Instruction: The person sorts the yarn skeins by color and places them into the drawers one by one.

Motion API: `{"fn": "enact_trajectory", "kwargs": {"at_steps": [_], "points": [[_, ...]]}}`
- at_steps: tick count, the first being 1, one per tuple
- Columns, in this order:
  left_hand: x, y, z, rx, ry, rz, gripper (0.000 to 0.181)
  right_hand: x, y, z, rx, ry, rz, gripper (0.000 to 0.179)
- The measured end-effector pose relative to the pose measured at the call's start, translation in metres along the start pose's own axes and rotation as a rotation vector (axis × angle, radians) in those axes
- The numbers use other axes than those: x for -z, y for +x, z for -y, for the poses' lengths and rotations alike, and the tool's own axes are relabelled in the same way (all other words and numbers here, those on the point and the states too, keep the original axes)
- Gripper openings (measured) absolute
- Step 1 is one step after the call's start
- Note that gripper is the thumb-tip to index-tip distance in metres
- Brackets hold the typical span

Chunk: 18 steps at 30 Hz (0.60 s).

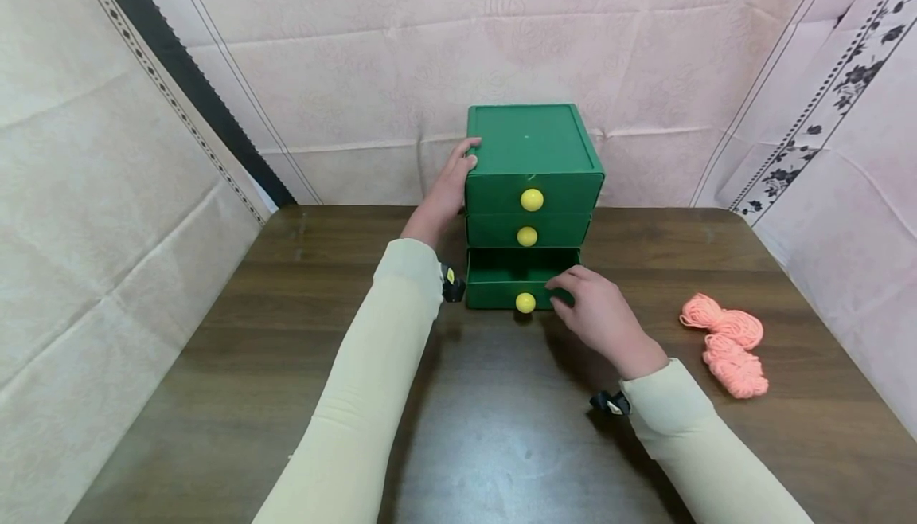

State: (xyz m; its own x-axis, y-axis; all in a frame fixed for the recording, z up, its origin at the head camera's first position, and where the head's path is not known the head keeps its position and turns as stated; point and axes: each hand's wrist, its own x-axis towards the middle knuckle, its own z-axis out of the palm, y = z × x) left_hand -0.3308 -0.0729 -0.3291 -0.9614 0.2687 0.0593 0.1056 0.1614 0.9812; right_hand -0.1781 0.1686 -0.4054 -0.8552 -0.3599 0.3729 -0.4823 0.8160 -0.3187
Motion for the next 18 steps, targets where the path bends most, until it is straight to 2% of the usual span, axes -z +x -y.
{"fn": "enact_trajectory", "kwargs": {"at_steps": [7, 9, 18], "points": [[0.000, -0.002, -0.005, 0.015, -0.003, 0.019, 0.044, 0.012, -0.003, -0.011, -0.048, -0.017, 0.004, 0.021], [0.000, 0.000, -0.001, 0.003, -0.009, 0.011, 0.043, 0.014, -0.004, -0.014, -0.055, -0.023, 0.000, 0.022], [-0.001, 0.001, 0.001, -0.020, 0.001, -0.004, 0.043, 0.023, -0.011, -0.030, -0.073, -0.049, -0.039, 0.022]]}}
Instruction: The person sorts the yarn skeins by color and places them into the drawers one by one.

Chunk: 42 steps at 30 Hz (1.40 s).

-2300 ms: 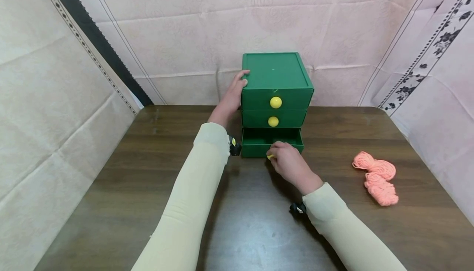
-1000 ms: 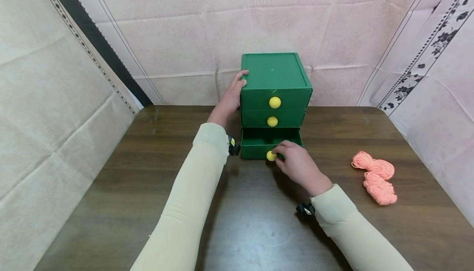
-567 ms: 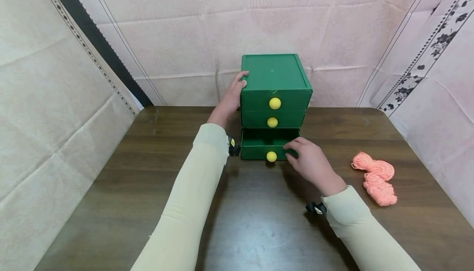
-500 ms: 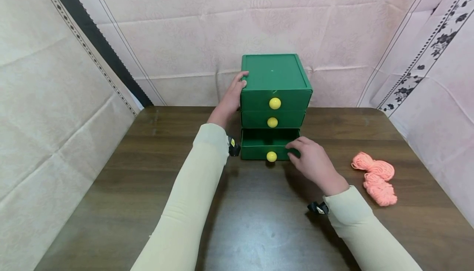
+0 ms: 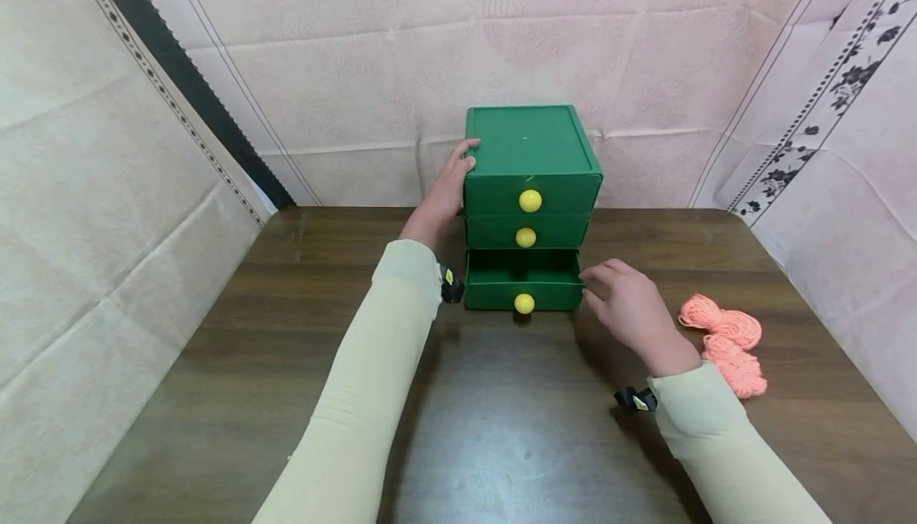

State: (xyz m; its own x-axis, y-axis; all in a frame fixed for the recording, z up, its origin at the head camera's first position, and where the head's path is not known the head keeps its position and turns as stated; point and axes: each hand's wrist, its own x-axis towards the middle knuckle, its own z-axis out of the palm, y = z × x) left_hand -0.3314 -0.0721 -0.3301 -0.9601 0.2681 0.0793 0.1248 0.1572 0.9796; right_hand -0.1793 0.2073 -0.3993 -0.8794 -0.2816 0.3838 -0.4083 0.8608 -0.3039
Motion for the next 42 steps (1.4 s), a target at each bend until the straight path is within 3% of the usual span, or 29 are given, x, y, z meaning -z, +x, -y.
{"fn": "enact_trajectory", "kwargs": {"at_steps": [13, 42], "points": [[0.000, 0.001, 0.003, -0.007, 0.008, 0.001, 0.043, 0.013, -0.006, -0.018, -0.096, -0.018, 0.037, 0.026], [0.002, 0.003, 0.002, -0.013, 0.021, 0.006, 0.044, 0.033, -0.016, -0.054, -0.179, -0.066, 0.065, 0.038]]}}
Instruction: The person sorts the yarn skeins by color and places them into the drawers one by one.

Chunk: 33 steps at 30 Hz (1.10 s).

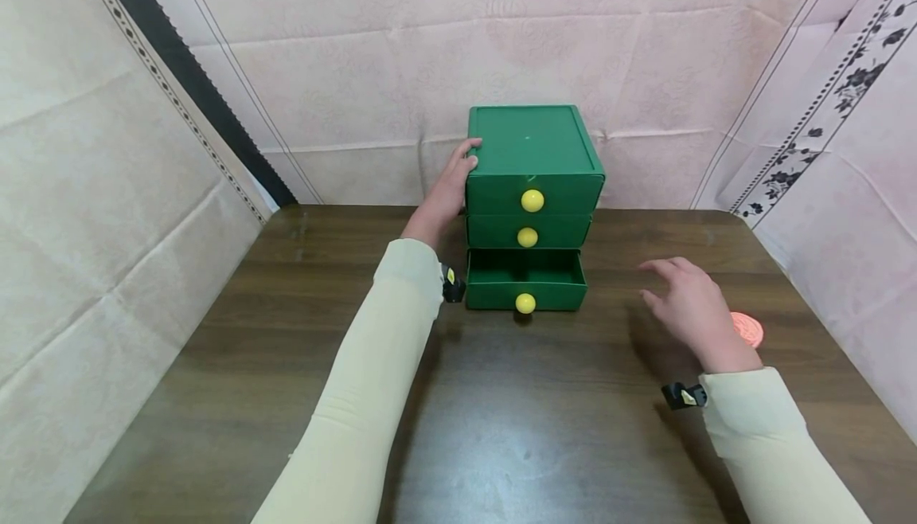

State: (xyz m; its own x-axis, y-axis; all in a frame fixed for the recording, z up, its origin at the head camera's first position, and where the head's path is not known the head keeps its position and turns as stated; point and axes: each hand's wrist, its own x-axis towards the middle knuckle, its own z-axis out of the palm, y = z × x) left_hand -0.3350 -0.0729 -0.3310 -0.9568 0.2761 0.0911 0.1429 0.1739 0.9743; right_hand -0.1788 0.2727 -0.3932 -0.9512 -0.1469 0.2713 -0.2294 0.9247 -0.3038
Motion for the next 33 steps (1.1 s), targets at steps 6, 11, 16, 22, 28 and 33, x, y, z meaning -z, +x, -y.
{"fn": "enact_trajectory", "kwargs": {"at_steps": [6, 11, 16, 22, 28, 33], "points": [[0.000, -0.001, -0.002, 0.008, 0.003, 0.009, 0.044, 0.004, -0.003, -0.009, -0.019, -0.007, 0.000, 0.041], [-0.001, -0.001, 0.001, -0.009, 0.004, -0.009, 0.044, 0.005, -0.003, -0.014, -0.032, -0.011, 0.016, 0.042], [-0.001, 0.000, 0.000, -0.017, 0.011, -0.008, 0.044, 0.007, -0.003, -0.022, -0.031, -0.039, 0.028, 0.044], [-0.001, 0.000, 0.002, -0.021, 0.012, -0.007, 0.044, 0.011, -0.006, -0.032, -0.076, -0.029, 0.104, 0.049], [0.000, 0.000, 0.002, -0.012, 0.011, -0.005, 0.043, 0.013, -0.007, -0.044, -0.105, -0.029, 0.163, 0.052], [0.001, -0.002, -0.003, 0.007, 0.018, 0.008, 0.045, 0.013, -0.010, -0.049, -0.100, -0.039, 0.174, 0.051]]}}
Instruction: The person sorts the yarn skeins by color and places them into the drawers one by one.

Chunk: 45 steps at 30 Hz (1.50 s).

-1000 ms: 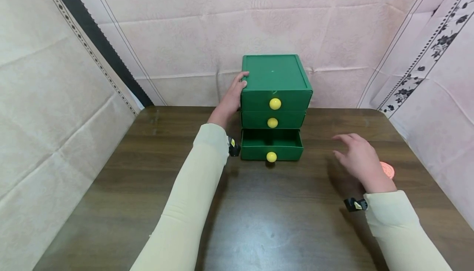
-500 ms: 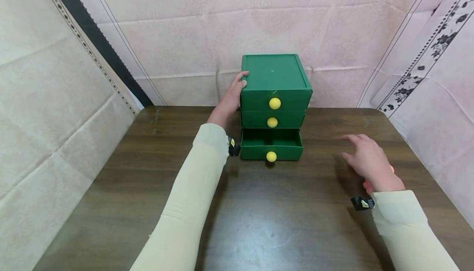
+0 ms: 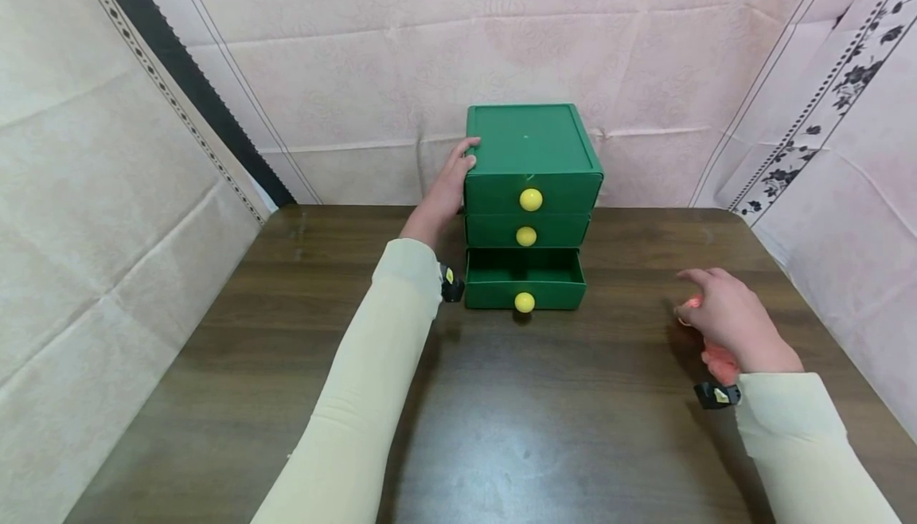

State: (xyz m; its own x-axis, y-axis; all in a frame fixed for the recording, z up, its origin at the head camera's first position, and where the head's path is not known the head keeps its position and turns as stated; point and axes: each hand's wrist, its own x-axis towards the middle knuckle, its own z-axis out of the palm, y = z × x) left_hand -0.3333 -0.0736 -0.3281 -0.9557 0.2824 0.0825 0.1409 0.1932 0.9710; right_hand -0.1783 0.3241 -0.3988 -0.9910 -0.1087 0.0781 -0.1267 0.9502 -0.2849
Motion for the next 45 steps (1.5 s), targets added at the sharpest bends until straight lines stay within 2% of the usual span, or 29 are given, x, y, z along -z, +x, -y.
{"fn": "enact_trajectory", "kwargs": {"at_steps": [8, 13, 20, 24, 27, 31, 34, 41, 45], "points": [[-0.002, -0.021, -0.025, 0.017, 0.033, 0.019, 0.048, 0.003, -0.002, -0.009, -0.032, -0.006, 0.102, 0.061], [-0.003, -0.025, -0.028, 0.022, 0.037, 0.014, 0.048, 0.004, -0.002, -0.015, -0.021, -0.019, 0.123, 0.063], [-0.002, -0.020, -0.024, 0.028, 0.018, 0.015, 0.047, 0.004, -0.004, -0.019, -0.057, -0.011, 0.148, 0.056], [0.000, -0.008, -0.010, 0.018, 0.000, 0.001, 0.046, 0.001, -0.010, -0.019, -0.168, 0.154, 0.264, 0.054], [0.000, 0.002, 0.002, 0.001, -0.008, -0.008, 0.044, -0.002, -0.013, -0.020, -0.203, 0.207, 0.306, 0.053], [-0.001, 0.001, 0.004, 0.004, -0.025, 0.003, 0.043, -0.005, -0.010, -0.021, -0.115, 0.090, 0.233, 0.043], [0.000, -0.001, 0.001, 0.016, -0.040, 0.021, 0.044, -0.005, -0.006, -0.022, -0.083, 0.037, 0.209, 0.039], [-0.002, -0.019, -0.020, 0.018, -0.017, 0.031, 0.047, -0.004, -0.002, -0.020, -0.046, 0.014, 0.159, 0.037], [-0.002, -0.022, -0.024, 0.027, -0.013, 0.035, 0.048, -0.003, -0.001, -0.016, -0.008, 0.002, 0.111, 0.035]]}}
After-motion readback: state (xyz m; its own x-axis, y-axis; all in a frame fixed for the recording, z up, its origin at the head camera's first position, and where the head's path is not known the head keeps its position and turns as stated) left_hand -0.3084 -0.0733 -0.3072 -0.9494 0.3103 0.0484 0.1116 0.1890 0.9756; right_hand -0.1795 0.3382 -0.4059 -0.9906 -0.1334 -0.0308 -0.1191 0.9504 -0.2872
